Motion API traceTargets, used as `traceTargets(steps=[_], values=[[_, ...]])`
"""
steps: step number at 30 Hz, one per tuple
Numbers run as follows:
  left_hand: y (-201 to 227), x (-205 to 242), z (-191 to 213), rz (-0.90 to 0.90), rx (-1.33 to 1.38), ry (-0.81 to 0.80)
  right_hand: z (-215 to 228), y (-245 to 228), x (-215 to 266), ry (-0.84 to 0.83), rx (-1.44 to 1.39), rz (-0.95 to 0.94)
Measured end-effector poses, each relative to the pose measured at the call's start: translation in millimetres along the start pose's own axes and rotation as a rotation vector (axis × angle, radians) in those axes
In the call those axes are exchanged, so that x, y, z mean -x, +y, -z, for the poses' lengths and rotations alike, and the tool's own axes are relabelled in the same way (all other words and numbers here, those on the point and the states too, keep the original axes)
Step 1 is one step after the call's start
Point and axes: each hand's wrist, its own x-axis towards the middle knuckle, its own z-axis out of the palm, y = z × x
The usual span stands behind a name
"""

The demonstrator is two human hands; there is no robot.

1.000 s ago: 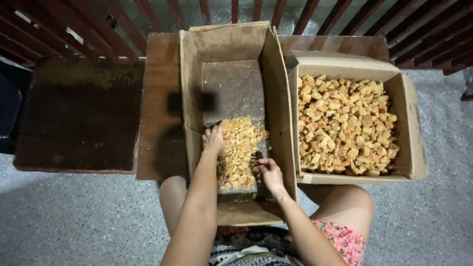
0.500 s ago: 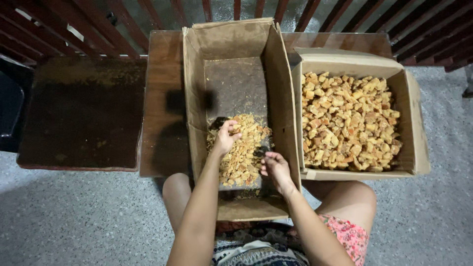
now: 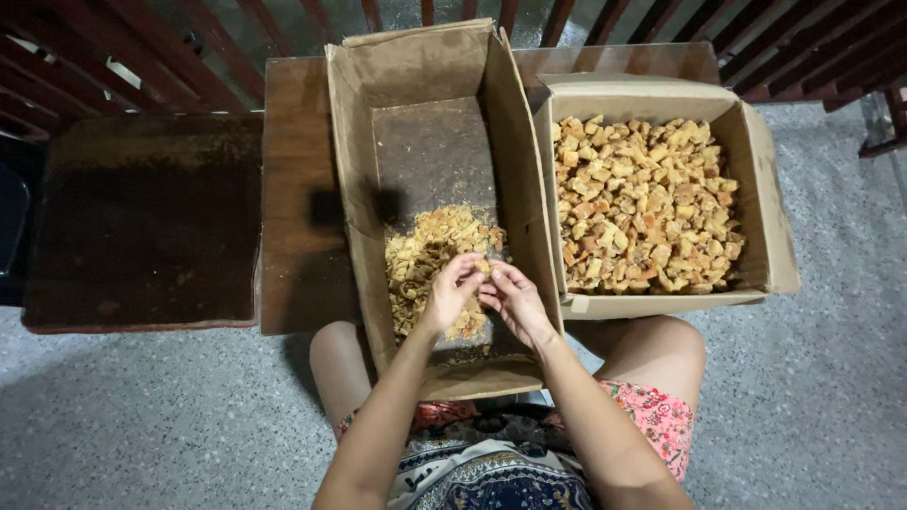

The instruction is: The person sorts and breaks fried pork skin by hand, moving pieces between two cardboard boxes on a table.

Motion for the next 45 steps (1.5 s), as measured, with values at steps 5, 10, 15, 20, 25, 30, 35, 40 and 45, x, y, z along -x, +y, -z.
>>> traceTargets(steps=[5,10,15,20,25,30,35,40,45], values=[[-21,-8,10,-0.018,0.386,-0.021,-4,-7,4,-0.061,-0.177,-0.050],[-21,-7,15,0.120,0.677,-0.004,-13,-13,7,-0.070,-0.199,-0.090],[-30,-9,21,0.177,0.903,-0.062,-11,-12,6,-0.066,-0.181,-0.065],[-44,-15,21,0.244,1.037,-0.031,2,-1,-2,-0.032,-0.150,-0.047],[-52,-17,23,0.170,0.983,-0.014,21,15,-11,0.213,0.019,-0.214],[-47,-26,24,0.292,0.883,0.103,39,29,-19,0.285,0.065,-0.295],[-51,-29,27,0.169,0.721,0.115,51,42,-28,0.312,0.085,-0.335],[-41,-35,23,0.198,0.225,0.328,53,43,-28,0.264,0.062,-0.270],[26,-11,-5,0.226,-0.205,-0.109,9,8,-6,0.262,-0.065,-0.282]])
